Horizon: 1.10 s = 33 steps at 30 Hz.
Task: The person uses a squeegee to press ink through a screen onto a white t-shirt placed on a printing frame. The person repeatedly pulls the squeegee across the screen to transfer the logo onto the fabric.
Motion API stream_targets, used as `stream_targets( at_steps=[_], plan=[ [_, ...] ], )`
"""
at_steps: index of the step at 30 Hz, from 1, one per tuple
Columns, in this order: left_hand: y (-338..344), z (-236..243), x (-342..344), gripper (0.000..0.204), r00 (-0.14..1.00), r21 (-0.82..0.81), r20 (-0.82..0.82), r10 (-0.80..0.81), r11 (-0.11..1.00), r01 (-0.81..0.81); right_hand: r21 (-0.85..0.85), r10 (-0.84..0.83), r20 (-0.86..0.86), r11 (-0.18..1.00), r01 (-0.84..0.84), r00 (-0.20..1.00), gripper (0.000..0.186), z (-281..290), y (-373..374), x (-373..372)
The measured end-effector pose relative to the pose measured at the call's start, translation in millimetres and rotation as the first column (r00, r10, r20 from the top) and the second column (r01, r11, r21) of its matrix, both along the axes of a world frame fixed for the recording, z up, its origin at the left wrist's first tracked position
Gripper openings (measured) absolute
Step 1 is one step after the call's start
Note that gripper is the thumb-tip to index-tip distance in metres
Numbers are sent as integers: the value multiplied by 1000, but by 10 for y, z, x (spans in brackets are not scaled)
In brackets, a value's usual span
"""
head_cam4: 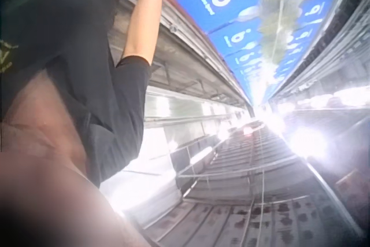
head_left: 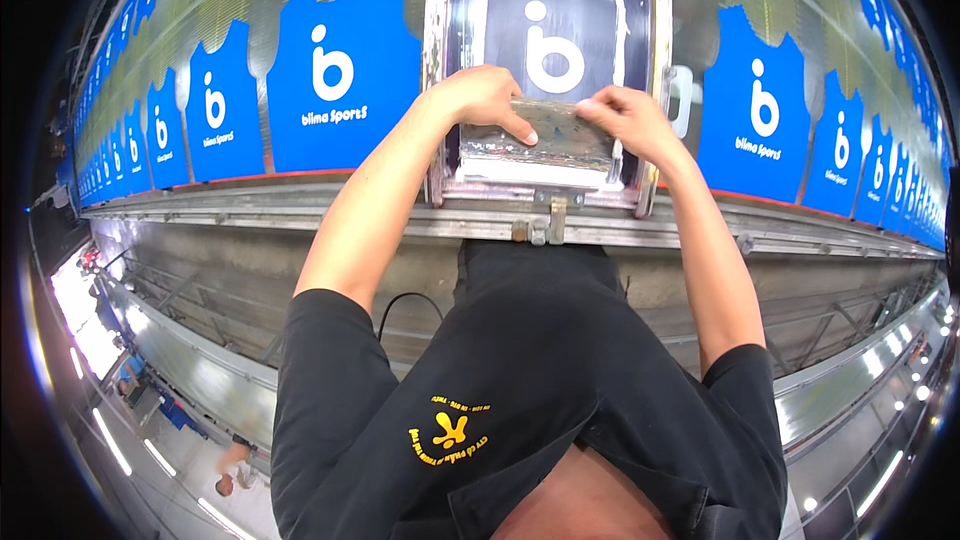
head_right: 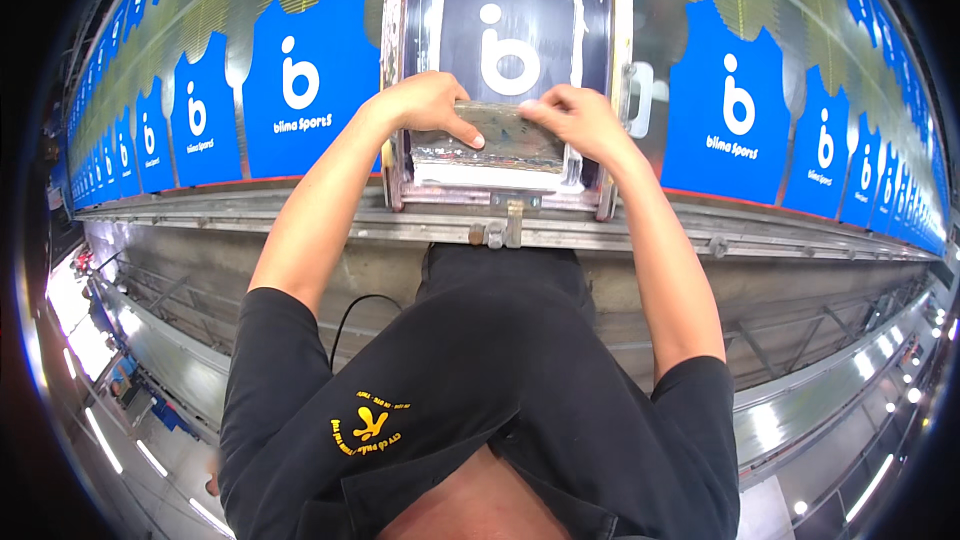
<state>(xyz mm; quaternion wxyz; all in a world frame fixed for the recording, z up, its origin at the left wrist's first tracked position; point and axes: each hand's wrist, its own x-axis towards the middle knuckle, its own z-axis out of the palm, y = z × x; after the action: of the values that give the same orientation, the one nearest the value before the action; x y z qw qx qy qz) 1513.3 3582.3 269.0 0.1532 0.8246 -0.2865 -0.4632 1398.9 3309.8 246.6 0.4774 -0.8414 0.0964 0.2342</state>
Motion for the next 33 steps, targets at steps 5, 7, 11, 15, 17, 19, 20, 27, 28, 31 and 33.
stream_targets(
  at_steps=[5,7,11,15,17,19,20,27,28,31,33],
  plan=[
    [-236,226,690,62,963,-145,271,3,989,37,-179,-465,488,775,606,739,37,-261,-833,74],
    [-339,315,1032,55,940,-166,340,9,985,51,-171,-560,451,710,683,695,46,-570,-1096,52],
    [-440,150,1541,41,854,-204,519,30,975,90,-33,-719,59,692,722,692,47,-573,-907,111],
    [-399,-107,1567,28,772,-294,622,128,953,79,36,-688,52,726,687,724,40,-410,-854,152],
    [-311,-77,1390,26,810,-346,559,179,938,32,62,-705,53,709,702,708,40,-178,-786,166],
    [-176,-58,1072,28,822,-394,517,240,919,-21,89,-706,56,708,701,706,39,11,-733,183],
    [-111,-81,865,29,816,-418,512,268,908,-35,103,-707,56,706,701,704,39,82,-722,186],
    [549,-220,-1286,60,708,-504,642,295,858,100,111,-715,175,698,708,677,37,68,-733,177],
    [642,-236,-1507,60,708,-518,634,311,851,90,25,-682,207,720,693,701,38,102,-674,205],
    [809,-130,-1786,61,704,-557,618,351,827,77,128,-660,469,708,694,587,40,35,-571,206],
    [1019,-85,-1743,62,699,-565,613,369,823,60,155,-681,469,691,706,563,39,240,-215,200]
  ],
)
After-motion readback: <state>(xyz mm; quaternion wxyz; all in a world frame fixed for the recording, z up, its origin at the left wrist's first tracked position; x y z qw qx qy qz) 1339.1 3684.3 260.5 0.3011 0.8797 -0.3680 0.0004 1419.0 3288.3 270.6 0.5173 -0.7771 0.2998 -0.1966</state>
